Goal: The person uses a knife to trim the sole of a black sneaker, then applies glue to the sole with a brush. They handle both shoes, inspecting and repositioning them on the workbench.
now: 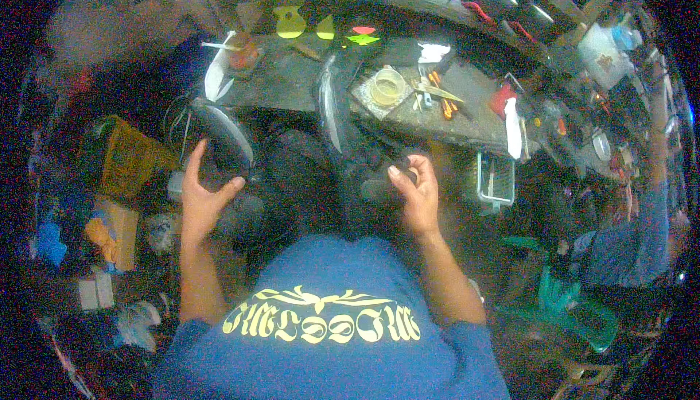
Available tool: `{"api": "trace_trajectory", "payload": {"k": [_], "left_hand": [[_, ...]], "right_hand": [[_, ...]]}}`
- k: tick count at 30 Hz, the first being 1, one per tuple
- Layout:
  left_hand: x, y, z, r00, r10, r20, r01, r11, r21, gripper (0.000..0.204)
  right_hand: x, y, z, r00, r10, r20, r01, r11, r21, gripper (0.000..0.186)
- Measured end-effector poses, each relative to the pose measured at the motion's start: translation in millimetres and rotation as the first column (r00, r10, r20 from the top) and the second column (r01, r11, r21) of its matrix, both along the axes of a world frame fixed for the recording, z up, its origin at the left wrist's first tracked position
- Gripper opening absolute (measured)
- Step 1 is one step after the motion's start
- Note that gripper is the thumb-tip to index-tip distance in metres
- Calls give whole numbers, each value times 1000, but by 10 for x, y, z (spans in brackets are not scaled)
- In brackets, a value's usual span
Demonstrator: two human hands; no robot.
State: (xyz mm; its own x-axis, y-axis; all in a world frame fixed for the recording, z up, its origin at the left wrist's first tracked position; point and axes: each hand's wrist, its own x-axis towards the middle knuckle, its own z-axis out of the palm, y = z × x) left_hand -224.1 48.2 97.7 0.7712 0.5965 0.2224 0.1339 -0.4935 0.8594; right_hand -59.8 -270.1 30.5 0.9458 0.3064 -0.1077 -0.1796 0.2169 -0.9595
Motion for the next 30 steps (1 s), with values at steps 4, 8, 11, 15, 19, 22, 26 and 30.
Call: {"api": "trace_trajectory", "payload": {"k": [4, 8, 11, 15, 19, 22, 26, 30], "left_hand": [[-14, -3, -47, 999, -44, 26, 45, 996, -72, 87], [-19, -13, -122, 999, 11, 30, -9, 997, -75, 89], [-6, -55, -207, 998, 39, 47, -37, 998, -44, 90], [25, -154, -327, 1000, -8, 24, 9, 998, -55, 89], [71, -220, -378, 999, -45, -16, 44, 997, -69, 88], [96, -219, -364, 999, -48, -19, 47, 998, -51, 87], [121, -246, -349, 997, -72, -26, 71, 996, -46, 86], [135, -288, -358, 997, -77, -27, 76, 996, -43, 86]], "right_hand": [[19, -84, -73, 997, -44, 68, 50, 994, -93, 43], [61, -198, -147, 973, -11, 229, 31, 996, -82, 44], [46, -330, -222, 900, -47, 432, 152, 966, -210, 44], [-61, -482, -373, 939, -77, 336, 149, 969, -195, 45], [-119, -591, -473, 893, -156, 422, 285, 921, -264, 48], [-149, -635, -482, 865, -190, 464, 342, 901, -268, 48], [-182, -621, -466, 868, -218, 447, 345, 911, -227, 47], [-185, -622, -480, 866, -202, 457, 345, 903, -255, 47]]}}
